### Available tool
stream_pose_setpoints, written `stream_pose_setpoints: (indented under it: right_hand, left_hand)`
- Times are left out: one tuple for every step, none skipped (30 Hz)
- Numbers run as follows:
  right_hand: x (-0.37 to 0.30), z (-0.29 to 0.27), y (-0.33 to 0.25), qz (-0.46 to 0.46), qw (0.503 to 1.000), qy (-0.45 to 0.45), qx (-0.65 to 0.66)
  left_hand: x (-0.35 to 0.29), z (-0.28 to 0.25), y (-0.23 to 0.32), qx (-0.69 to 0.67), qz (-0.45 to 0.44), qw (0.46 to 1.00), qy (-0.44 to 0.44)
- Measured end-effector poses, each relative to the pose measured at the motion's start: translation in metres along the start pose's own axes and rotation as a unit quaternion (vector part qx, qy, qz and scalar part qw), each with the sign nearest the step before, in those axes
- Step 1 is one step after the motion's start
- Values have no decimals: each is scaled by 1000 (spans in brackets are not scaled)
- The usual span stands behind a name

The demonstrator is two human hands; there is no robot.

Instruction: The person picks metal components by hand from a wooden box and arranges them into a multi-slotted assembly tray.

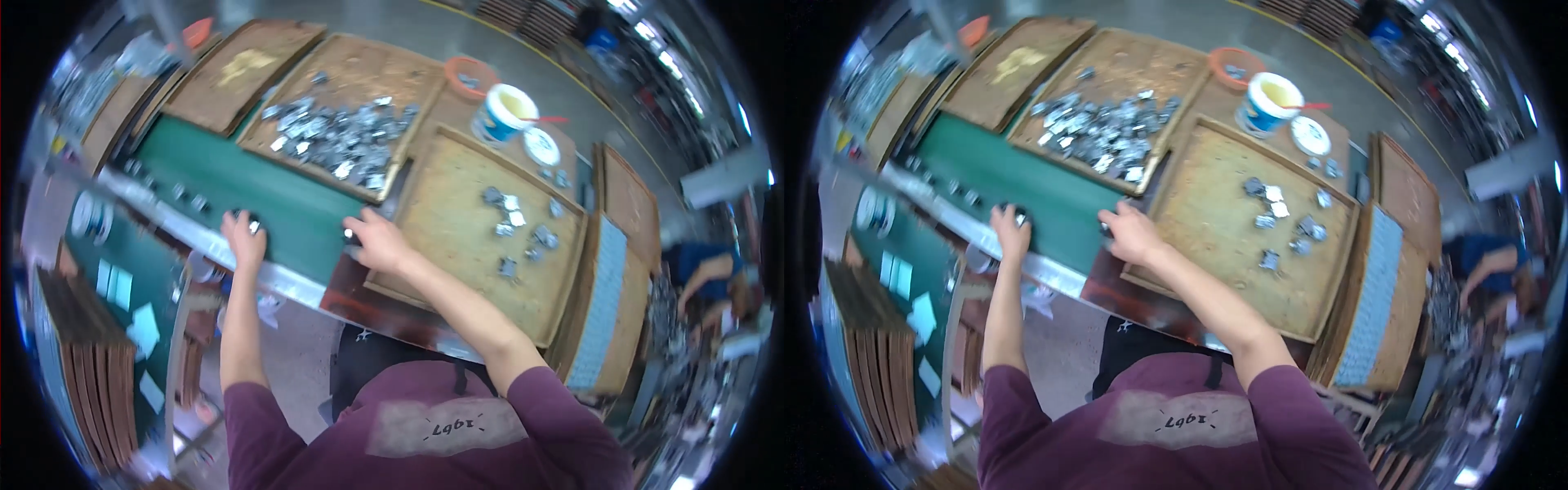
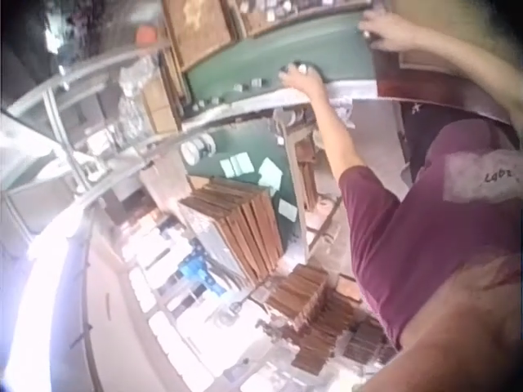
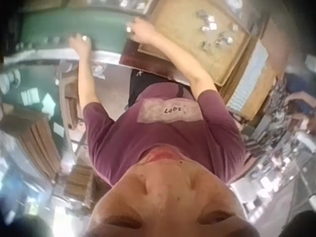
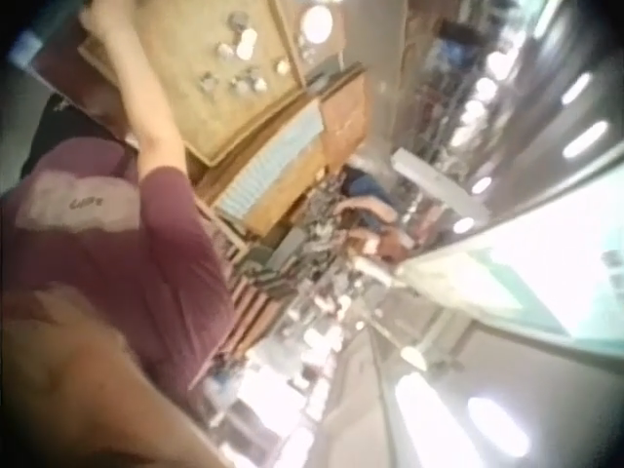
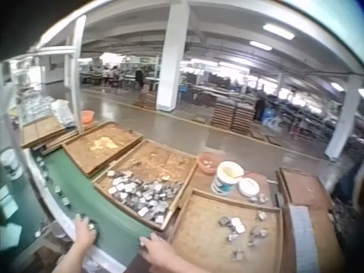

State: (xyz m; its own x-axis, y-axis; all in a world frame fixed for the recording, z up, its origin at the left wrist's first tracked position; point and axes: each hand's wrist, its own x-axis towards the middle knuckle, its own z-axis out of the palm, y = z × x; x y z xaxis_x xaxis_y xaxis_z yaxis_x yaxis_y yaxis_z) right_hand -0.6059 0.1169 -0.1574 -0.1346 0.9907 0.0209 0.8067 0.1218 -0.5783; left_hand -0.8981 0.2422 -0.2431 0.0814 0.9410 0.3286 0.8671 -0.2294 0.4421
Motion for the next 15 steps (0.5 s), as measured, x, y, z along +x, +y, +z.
stream_pose_setpoints:
  right_hand:
    - [-3,-8,5,-6,998,59,35]
    - [-12,-22,10,23,991,101,86]
    - [-21,-37,14,48,979,147,136]
    - [-33,-49,31,66,975,169,129]
    - [-51,-65,56,132,967,183,120]
    - [-69,-78,81,201,953,196,114]
    - [-81,-89,102,221,944,219,108]
    - [-89,-100,121,248,918,260,168]
    - [-97,-111,134,267,887,300,227]
    - [-103,-123,134,282,897,309,145]
    - [-111,-140,123,286,892,320,144]
    - [-120,-159,110,295,897,305,126]
    - [-133,-172,107,307,900,291,106]
    - [-149,-174,122,287,895,322,109]
    - [-168,-177,141,267,886,336,174]
  left_hand:
    - [-4,4,12,8,-4,1000,16]
    - [-8,7,26,-47,-23,999,14]
    - [-10,8,40,-101,-42,994,9]
    - [-17,8,63,-133,-18,991,19]
    - [-26,9,99,-170,6,985,27]
    - [-35,5,144,-204,58,977,-23]
    - [-49,0,188,-233,108,964,-72]
    - [-68,7,219,-245,181,945,-117]
    - [-87,15,250,-254,252,920,-158]
    - [-108,13,286,-302,325,873,-202]
    - [-131,31,303,-310,380,837,-242]
    - [-142,43,324,-307,454,766,-337]
    - [-150,41,354,-265,512,714,-398]
    - [-158,50,376,-252,543,690,-407]
    - [-164,61,393,-237,571,667,-415]
